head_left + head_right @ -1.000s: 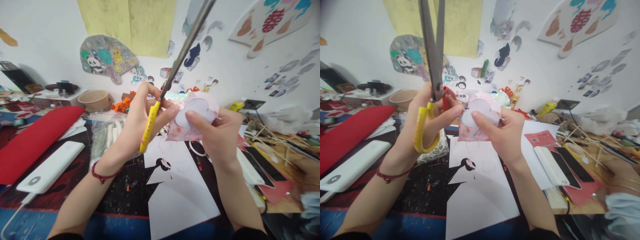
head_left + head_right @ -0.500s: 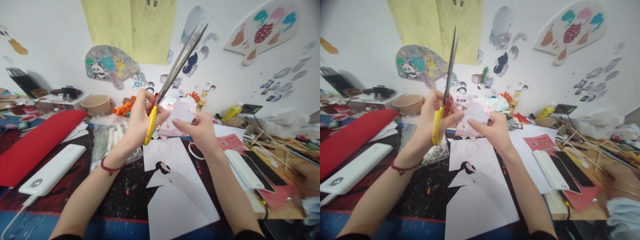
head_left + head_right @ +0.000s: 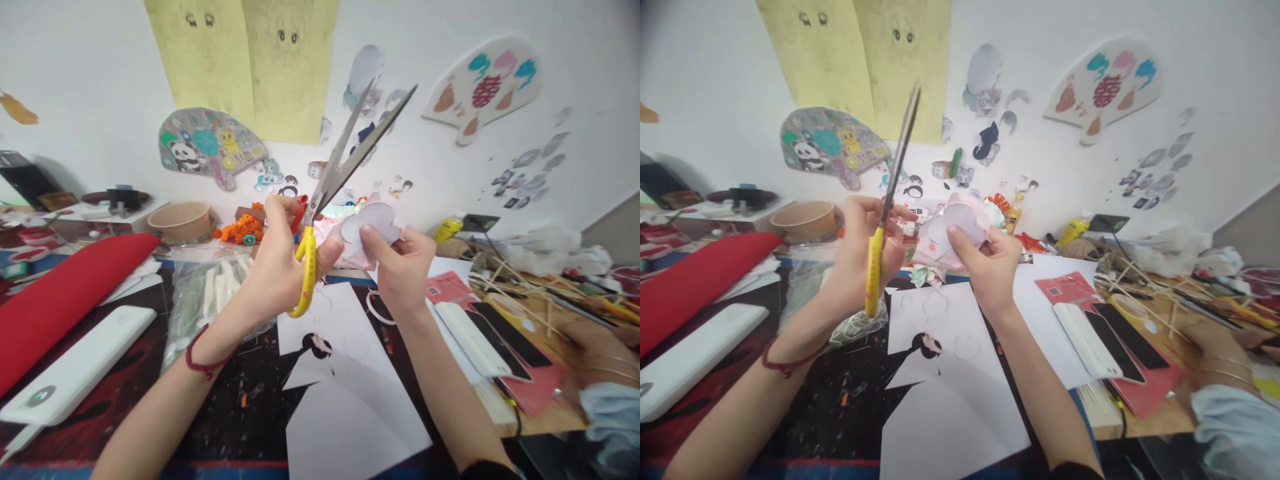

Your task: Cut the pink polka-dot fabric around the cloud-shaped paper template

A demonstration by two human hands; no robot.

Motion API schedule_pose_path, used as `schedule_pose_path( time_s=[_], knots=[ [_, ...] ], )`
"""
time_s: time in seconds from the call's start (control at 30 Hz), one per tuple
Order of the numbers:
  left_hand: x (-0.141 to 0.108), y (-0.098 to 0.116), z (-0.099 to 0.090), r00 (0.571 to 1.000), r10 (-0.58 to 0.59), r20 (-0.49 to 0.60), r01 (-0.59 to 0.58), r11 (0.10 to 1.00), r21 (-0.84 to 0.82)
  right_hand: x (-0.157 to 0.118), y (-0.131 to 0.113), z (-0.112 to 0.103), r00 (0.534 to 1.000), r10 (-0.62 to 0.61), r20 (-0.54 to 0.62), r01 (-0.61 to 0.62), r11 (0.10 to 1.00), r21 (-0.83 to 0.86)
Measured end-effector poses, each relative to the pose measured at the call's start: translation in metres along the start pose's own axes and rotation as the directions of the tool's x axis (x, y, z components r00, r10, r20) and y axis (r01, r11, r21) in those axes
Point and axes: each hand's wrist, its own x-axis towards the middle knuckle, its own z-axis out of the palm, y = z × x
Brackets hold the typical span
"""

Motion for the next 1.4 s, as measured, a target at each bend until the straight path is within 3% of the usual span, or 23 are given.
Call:
schedule_pose_path(
  time_s=[0.13, 0.33, 0.5, 0.7, 0.87, 1.07, 1.4],
  knots=[
    [-0.007, 0.015, 0.003, 0.996, -0.058, 0.065, 0.053, 0.996, 0.068, -0.002, -0.009, 0.001, 0.995, -0.048, -0.093, 0.045, 0.998, -0.036],
    [-0.009, 0.031, 0.011, 0.987, -0.157, 0.016, 0.144, 0.940, 0.310, -0.004, -0.019, 0.001, 0.981, -0.061, -0.185, 0.068, 0.997, 0.034],
    [-0.015, 0.029, 0.015, 0.994, -0.100, 0.050, 0.077, 0.936, 0.344, -0.006, -0.023, -0.002, 0.972, -0.074, -0.224, 0.076, 0.997, 0.001],
    [-0.018, 0.030, 0.014, 0.995, -0.080, 0.066, 0.050, 0.929, 0.365, -0.007, -0.021, -0.002, 0.981, -0.102, -0.166, 0.125, 0.982, 0.139],
    [-0.018, 0.033, 0.013, 0.985, -0.149, 0.091, 0.100, 0.909, 0.404, -0.004, -0.021, 0.000, 0.989, -0.104, -0.104, 0.125, 0.967, 0.223],
    [-0.017, 0.035, 0.014, 0.975, -0.193, 0.108, 0.132, 0.899, 0.417, -0.004, -0.026, -0.006, 0.999, 0.015, -0.033, -0.008, 0.979, 0.202],
    [-0.017, 0.035, 0.017, 0.975, -0.207, 0.079, 0.151, 0.880, 0.451, -0.002, -0.025, -0.009, 0.998, -0.032, -0.054, 0.041, 0.984, 0.176]
  ],
)
